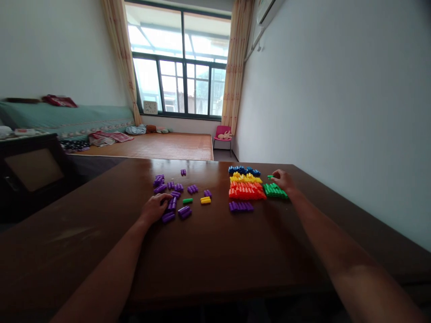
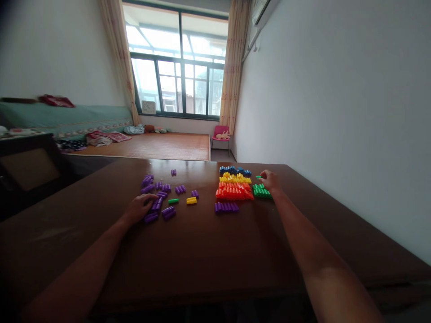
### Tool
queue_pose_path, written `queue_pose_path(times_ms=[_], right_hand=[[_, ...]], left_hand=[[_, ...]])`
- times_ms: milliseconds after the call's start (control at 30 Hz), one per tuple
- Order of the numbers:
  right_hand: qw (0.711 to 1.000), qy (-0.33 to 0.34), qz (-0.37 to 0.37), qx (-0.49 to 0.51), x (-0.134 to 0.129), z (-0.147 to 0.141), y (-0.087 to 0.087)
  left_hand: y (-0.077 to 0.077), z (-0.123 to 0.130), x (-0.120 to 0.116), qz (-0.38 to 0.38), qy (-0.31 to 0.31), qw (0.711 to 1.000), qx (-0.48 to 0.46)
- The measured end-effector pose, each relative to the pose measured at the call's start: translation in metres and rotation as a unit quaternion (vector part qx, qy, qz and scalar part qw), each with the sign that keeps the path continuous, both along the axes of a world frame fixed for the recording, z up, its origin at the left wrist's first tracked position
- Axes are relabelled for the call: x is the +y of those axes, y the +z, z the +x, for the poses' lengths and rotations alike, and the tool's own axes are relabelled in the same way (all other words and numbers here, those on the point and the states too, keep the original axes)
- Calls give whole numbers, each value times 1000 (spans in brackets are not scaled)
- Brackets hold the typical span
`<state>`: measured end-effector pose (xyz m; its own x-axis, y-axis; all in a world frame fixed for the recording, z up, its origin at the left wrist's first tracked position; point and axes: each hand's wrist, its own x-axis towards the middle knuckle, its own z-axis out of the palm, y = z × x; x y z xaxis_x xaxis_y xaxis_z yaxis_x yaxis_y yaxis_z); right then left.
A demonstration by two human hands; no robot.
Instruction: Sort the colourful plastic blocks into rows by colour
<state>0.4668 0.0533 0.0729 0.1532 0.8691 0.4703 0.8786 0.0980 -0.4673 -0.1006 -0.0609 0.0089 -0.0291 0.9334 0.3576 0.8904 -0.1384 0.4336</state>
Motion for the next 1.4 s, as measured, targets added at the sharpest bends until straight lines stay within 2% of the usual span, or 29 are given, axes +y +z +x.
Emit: queue_pose_path(times_ms=[67, 233, 367, 467, 533, 633, 700, 767, 900, 1000, 1100, 1200, 1300, 1400], right_hand=[[998, -11, -11, -62, 0, 9, -9], [986, -33, -38, -157, -4, 7, -21], [981, -15, -85, -174, -14, 4, -13], [981, 24, -66, -179, -22, -14, 1], [981, 69, -36, -175, -29, -43, 11], [970, 195, -9, -145, -43, -114, 19], [944, 302, -13, -133, -56, -171, 18], [915, 376, -31, -146, -67, -227, 11], [877, 428, -39, -213, -76, -312, -7], [857, 440, -70, -259, -74, -345, -14], [854, 438, -82, -267, -74, -355, -14], [878, 424, -42, -219, -75, -347, -11], [910, 389, 9, -145, -72, -319, -8], [938, 337, 35, -72, -62, -269, -5]], left_hand=[[0, -1, 0, 1, 2, 1000, 3], [0, -2, -1, 3, -4, 1000, 16], [1, 0, -1, -1, 0, 1000, 15], [4, 5, -4, -7, 6, 1000, 11], [7, 9, -8, -7, 12, 1000, 11], [9, 14, -12, -6, 26, 1000, 2], [9, 15, -14, -2, 27, 1000, -2], [8, 15, -16, 5, 20, 1000, -7], [7, 15, -18, 9, 10, 1000, -18], [7, 15, -19, 6, 12, 1000, -22], [7, 15, -19, 6, 19, 999, -25], [6, 15, -18, 7, 14, 1000, -27], [6, 13, -17, 4, 7, 1000, -28], [6, 10, -15, 4, 0, 1000, -26]])
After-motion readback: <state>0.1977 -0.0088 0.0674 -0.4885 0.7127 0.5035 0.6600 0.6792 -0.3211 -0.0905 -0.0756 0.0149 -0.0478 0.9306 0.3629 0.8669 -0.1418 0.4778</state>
